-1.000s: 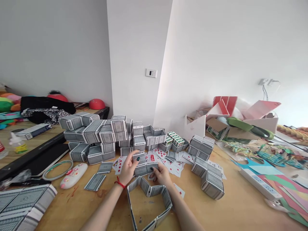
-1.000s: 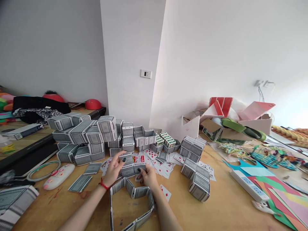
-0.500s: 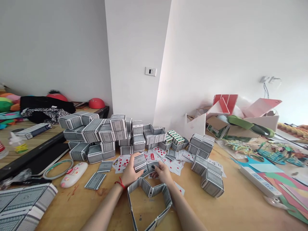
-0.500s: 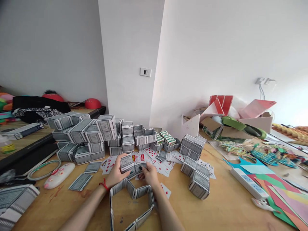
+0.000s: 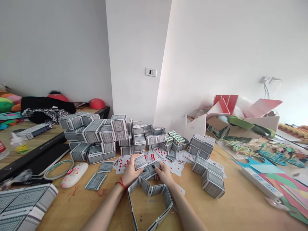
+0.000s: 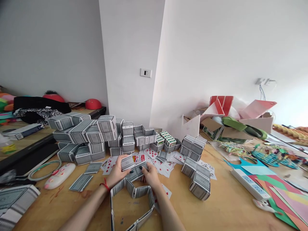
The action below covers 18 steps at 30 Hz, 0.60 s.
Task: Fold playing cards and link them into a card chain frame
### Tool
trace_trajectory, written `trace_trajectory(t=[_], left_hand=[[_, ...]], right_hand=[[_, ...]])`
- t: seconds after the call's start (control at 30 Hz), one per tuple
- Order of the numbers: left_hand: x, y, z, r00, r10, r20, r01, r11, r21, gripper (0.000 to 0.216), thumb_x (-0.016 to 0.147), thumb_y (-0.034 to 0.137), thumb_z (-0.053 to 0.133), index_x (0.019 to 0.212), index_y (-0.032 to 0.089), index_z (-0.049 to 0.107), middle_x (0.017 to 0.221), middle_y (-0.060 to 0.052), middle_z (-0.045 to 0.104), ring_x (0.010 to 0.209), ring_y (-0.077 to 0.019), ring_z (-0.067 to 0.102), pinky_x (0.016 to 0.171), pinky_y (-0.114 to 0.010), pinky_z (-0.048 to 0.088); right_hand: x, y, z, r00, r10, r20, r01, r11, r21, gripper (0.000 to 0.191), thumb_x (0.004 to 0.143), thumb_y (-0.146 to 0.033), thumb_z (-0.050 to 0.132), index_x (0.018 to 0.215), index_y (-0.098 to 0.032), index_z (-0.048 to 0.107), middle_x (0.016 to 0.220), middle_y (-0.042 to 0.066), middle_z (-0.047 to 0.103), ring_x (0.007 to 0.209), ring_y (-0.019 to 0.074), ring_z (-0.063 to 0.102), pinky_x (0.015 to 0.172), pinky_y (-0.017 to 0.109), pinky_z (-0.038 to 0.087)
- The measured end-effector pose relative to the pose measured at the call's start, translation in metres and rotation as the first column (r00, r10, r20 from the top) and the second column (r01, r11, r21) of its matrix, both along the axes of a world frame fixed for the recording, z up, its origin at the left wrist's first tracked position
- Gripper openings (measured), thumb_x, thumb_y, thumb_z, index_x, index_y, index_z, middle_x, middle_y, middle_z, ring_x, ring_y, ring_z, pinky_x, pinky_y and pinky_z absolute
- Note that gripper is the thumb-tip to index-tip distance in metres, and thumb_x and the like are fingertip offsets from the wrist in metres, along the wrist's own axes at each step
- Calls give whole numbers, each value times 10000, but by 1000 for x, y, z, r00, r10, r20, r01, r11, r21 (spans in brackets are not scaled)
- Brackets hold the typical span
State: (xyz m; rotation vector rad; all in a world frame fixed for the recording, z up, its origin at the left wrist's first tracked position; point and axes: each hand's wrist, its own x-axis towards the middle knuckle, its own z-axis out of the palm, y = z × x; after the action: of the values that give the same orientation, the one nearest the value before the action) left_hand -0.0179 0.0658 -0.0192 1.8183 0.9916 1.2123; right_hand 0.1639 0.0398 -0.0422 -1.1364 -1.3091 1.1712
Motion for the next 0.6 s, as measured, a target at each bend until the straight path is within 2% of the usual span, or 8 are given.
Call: trace_trajectory(t=[0.1, 0.17, 0.27, 0.33, 0.4, 0.5, 0.6], left_hand=[[3, -2, 2, 996, -17, 91, 19, 1000, -19, 508, 658, 157, 598, 1114, 212, 380, 1138, -69, 482, 1064, -207, 483, 927, -378, 373], [5, -4, 6, 977, -102, 187, 120, 989, -87, 622, 674, 178, 601, 1206, 233, 283, 1126, -80, 505, 1014, -205, 526, 881, -380, 419], [6, -8, 11, 921, -244, 302, 316, 923, -219, 871, 670, 192, 624, 1305, 288, 35, 1064, -90, 555, 818, -191, 614, 698, -367, 518], [6, -10, 13, 902, -289, 321, 382, 881, -281, 954, 649, 192, 649, 1310, 323, -26, 1054, -98, 558, 705, -179, 629, 577, -340, 539], [5, -11, 14, 895, -302, 328, 403, 863, -306, 1000, 627, 179, 668, 1312, 344, -41, 1057, -103, 553, 668, -175, 629, 533, -325, 541], [5, -11, 16, 887, -300, 352, 412, 858, -306, 1053, 619, 165, 674, 1312, 349, -97, 1040, -99, 561, 694, -183, 629, 558, -336, 546], [4, -12, 16, 898, -291, 331, 394, 866, -308, 1035, 621, 176, 675, 1319, 331, -74, 990, -83, 581, 702, -185, 627, 579, -340, 543]], right_hand=[[-1, -3, 5, 1000, 31, -3, -31, 999, 13, 324, 707, -489, 548, 750, -195, 419, 414, -72, 520, 298, 95, 479, 290, 178, 341], [-1, -5, 7, 999, 12, -38, -11, 1000, 17, 332, 704, -489, 554, 749, -195, 407, 415, -68, 527, 297, 95, 483, 291, 174, 343], [-1, -4, 8, 992, -55, -112, 59, 998, 32, 342, 703, -495, 554, 731, -194, 394, 411, -61, 536, 303, 90, 485, 309, 175, 364], [-1, -4, 8, 987, -73, -143, 79, 996, 36, 351, 698, -499, 559, 736, -190, 396, 418, -54, 547, 308, 89, 487, 321, 178, 377], [-1, -4, 9, 986, -65, -153, 71, 997, 34, 357, 694, -501, 563, 749, -187, 401, 430, -47, 559, 312, 91, 493, 326, 181, 384], [-1, -6, 11, 988, -51, -147, 56, 998, 31, 341, 709, -488, 556, 764, -188, 403, 421, -50, 552, 314, 94, 494, 319, 177, 379], [-1, -7, 13, 989, -58, -139, 62, 998, 24, 328, 710, -480, 559, 758, -192, 408, 388, -81, 497, 280, 83, 449, 283, 169, 344]])
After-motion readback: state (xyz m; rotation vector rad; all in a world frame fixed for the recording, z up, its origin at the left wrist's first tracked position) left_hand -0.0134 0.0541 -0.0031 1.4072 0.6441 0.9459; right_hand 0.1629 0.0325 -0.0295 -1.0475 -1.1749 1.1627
